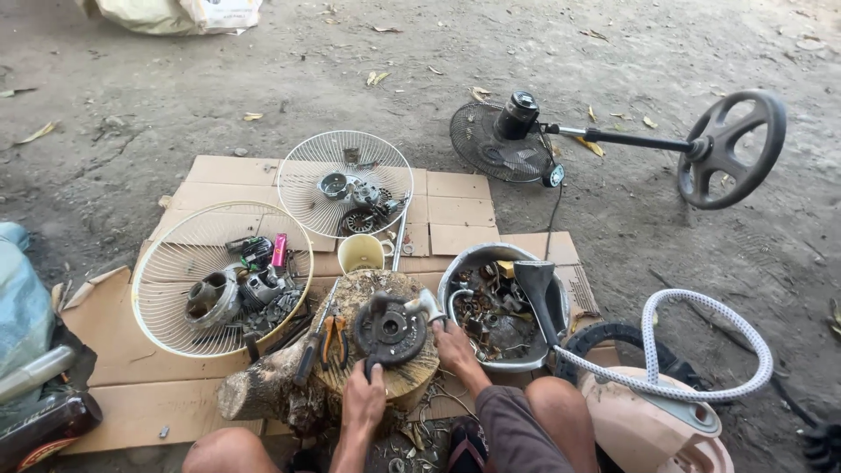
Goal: Dismantling mechanical components using a hammer and a punch tool on a wooden block
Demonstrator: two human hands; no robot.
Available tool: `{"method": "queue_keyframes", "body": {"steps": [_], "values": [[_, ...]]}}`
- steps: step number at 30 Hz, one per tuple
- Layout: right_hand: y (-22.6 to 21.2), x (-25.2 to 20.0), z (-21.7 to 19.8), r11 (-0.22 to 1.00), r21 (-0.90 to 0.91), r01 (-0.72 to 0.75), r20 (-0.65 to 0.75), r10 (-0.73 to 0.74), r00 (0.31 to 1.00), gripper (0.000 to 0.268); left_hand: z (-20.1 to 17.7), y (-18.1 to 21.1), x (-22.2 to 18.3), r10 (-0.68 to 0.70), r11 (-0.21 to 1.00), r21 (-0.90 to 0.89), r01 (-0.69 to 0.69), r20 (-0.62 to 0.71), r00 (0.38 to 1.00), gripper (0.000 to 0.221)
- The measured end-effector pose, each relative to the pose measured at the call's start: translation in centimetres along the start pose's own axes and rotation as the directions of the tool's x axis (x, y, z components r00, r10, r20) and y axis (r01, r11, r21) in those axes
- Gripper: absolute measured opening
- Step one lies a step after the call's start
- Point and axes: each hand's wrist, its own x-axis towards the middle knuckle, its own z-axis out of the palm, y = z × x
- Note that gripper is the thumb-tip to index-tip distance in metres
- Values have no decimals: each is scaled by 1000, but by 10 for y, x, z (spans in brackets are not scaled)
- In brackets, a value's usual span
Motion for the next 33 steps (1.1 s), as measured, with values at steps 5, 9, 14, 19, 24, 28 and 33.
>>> {"method": "queue_keyframes", "body": {"steps": [5, 9, 14, 19, 24, 28, 33], "values": [[31, 6, 23, 913, -397, 90, 118, -47, 992, 47, -23, 38, -37, 201, 980, -15, -201, 17, 979, 22], [19, 2, 30, 834, -543, 101, 140, -29, 990, 40, -52, 102, -85, 551, 829, 123, -545, -17, 834, 41], [44, 23, 39, 687, -688, 234, 56, -271, 961, 36, -59, 145, -125, 851, 525, 267, -808, -173, 495, 26], [42, 25, 48, 501, -833, 236, 85, -305, 949, 35, -42, 113, -82, 917, 363, -13, -932, -170, 360, 53], [16, 14, 42, 324, -907, 268, 198, -232, 952, 31, -23, 51, -23, -43, 855, 514, -66, 197, 979, 21], [39, 25, 58, 393, -882, 261, 161, -268, 950, 29, -19, 27, -28, 45, 877, 475, -71, 66, 997, 26], [52, 37, 47, 534, -807, 253, 19, -404, 915, 24, -38, 42, -45, 151, 927, 352, -132, -29, 988, 28]]}}
